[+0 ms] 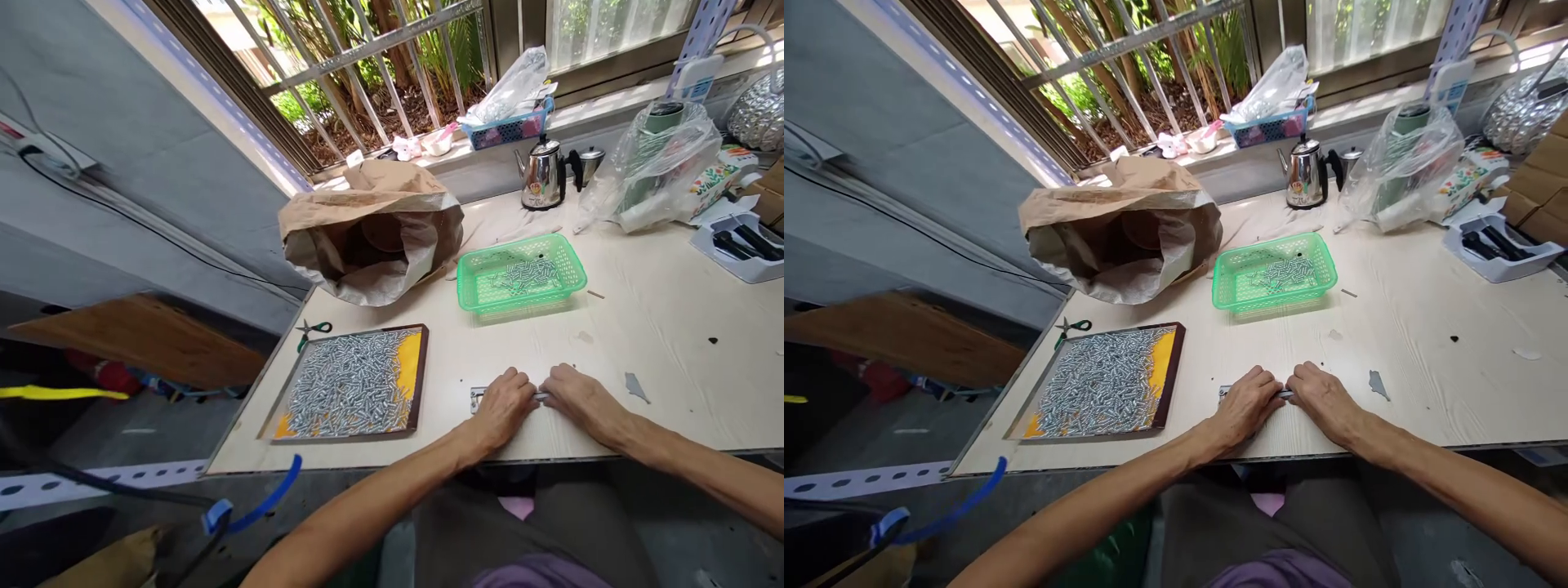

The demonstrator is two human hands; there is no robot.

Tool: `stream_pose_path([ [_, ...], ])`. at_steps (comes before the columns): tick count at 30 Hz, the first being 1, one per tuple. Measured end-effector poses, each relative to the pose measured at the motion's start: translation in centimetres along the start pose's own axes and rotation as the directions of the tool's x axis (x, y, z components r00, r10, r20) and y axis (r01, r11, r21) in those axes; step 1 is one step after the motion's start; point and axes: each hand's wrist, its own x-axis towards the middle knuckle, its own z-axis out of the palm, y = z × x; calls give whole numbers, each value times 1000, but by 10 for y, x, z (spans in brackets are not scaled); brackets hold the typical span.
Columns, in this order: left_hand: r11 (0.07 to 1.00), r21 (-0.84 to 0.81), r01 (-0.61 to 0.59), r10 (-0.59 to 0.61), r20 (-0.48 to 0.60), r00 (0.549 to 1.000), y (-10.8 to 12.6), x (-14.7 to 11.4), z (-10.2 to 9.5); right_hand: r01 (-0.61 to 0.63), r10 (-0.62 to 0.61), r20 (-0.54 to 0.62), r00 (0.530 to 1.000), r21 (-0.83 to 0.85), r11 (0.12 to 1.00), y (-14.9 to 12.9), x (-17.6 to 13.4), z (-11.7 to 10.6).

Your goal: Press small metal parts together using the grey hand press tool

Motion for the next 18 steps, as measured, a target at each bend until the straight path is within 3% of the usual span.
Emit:
stream_pose_path([
  [3,998,41,47,-39,-177,984,9,-9,17,4,-4,18,1000,-23,1000,14,4,-5],
  [6,993,98,63,-23,-365,931,22,-20,34,56,-55,97,994,-5,998,37,13,-9],
  [10,996,81,33,-4,-339,941,31,-23,44,38,-35,47,998,-70,997,57,33,-12],
  [14,998,58,11,8,-318,948,32,-15,44,-90,91,-4,996,-184,979,37,55,-20],
  [16,998,60,3,21,-388,922,36,-16,43,10,-6,25,1000,-164,986,13,66,-21],
  [18,995,63,-80,99,-440,892,43,-25,38,216,-205,107,973,-99,971,-14,75,-15],
])
